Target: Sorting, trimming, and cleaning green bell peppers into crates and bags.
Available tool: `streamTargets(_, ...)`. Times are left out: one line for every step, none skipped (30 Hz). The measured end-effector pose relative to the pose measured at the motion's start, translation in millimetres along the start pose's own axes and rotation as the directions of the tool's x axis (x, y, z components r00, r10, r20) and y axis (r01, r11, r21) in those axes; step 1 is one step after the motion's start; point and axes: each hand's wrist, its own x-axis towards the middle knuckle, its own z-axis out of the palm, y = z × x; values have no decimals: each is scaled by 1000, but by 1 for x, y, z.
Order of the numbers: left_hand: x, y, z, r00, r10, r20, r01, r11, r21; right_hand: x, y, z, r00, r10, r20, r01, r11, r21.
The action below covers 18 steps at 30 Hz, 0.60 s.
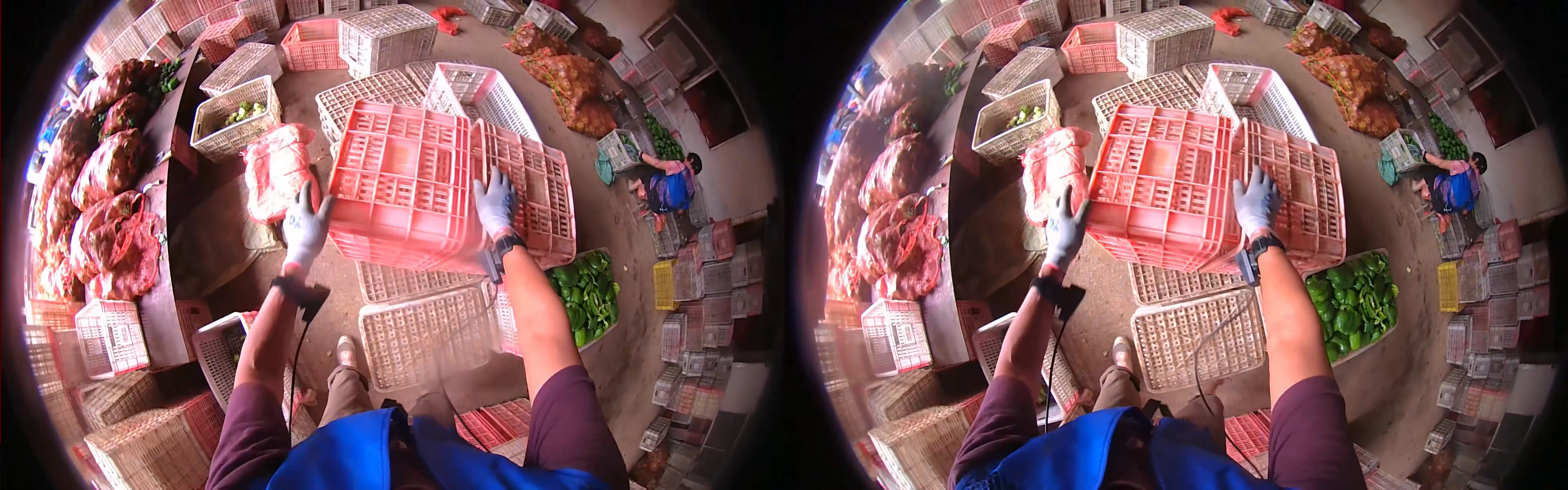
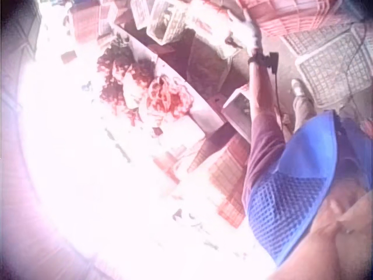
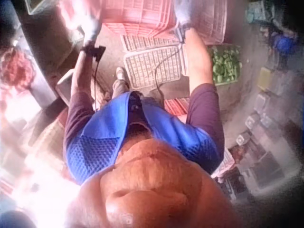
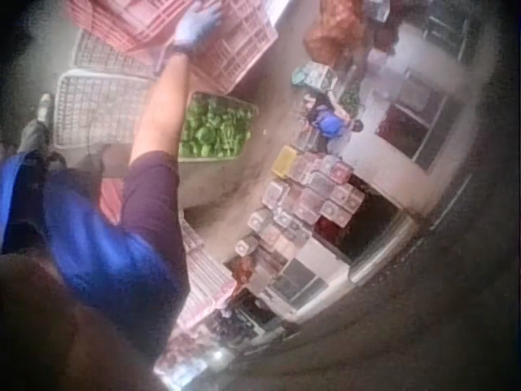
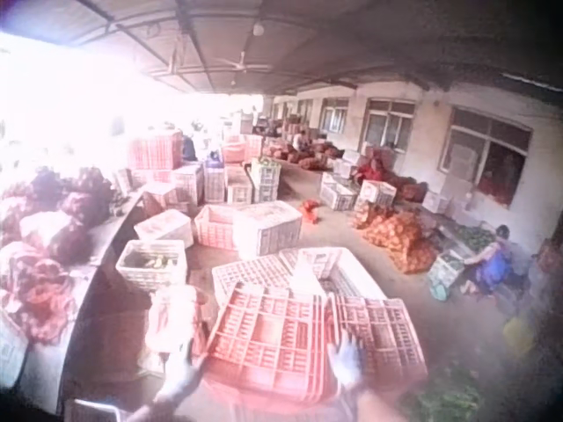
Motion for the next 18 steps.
streamTargets(14,-4,-1,993,-92,70,91,996,15,-2,-5,2,999,-4,-33,2,999,-48)
streamTargets(29,-41,14,978,-140,155,161,978,-133,0,-21,5,999,-21,-30,20,999,-39)
streamTargets(39,-30,24,937,-120,327,277,825,-492,-1,-14,6,1000,-16,-27,14,998,-62)
streamTargets(41,-14,33,948,-97,303,222,885,-409,1,-4,4,1000,7,-1,-7,998,-56)
streamTargets(42,-6,37,958,-73,278,163,935,-315,1,-1,2,999,29,25,-28,999,-40)
streamTargets(42,-1,32,955,-77,286,171,932,-318,1,0,-1,1000,24,8,-24,999,-44)
streamTargets(41,3,28,966,-47,256,122,950,-287,2,0,-1,1000,15,-5,-15,999,-47)
streamTargets(38,-1,20,975,-21,223,77,967,-245,3,-5,2,1000,25,0,-25,998,-64)
streamTargets(33,-8,16,973,-46,225,99,968,-232,6,-12,6,999,30,10,-29,997,-78)
streamTargets(27,-17,12,972,-58,229,118,960,-254,8,-18,11,1000,6,-7,-6,998,-62)
streamTargets(18,-24,9,970,-79,232,144,950,-278,11,-14,19,996,-47,-78,41,996,-77)
streamTargets(3,-30,0,973,-126,191,174,950,-260,11,-21,15,995,-95,-15,96,994,52)
streamTargets(-15,-37,-6,978,-161,130,184,964,-191,7,-37,1,985,-12,171,-2,997,82)
streamTargets(-26,-26,-16,982,-165,91,178,971,-159,13,-24,-7,994,-34,104,22,994,108)
streamTargets(-44,-21,-24,971,-225,80,236,951,-198,14,-12,-9,995,-67,78,57,990,129)
streamTargets(-64,-22,-23,967,-251,36,253,945,-209,11,1,-5,996,-33,83,25,996,90)
streamTargets(-84,-26,-31,960,-274,-51,256,940,-227,10,1,-5,992,-94,82,91,995,40)
streamTargets(-100,-27,-30,951,-298,-80,272,932,-241,24,31,5,988,-137,77,139,990,-19)
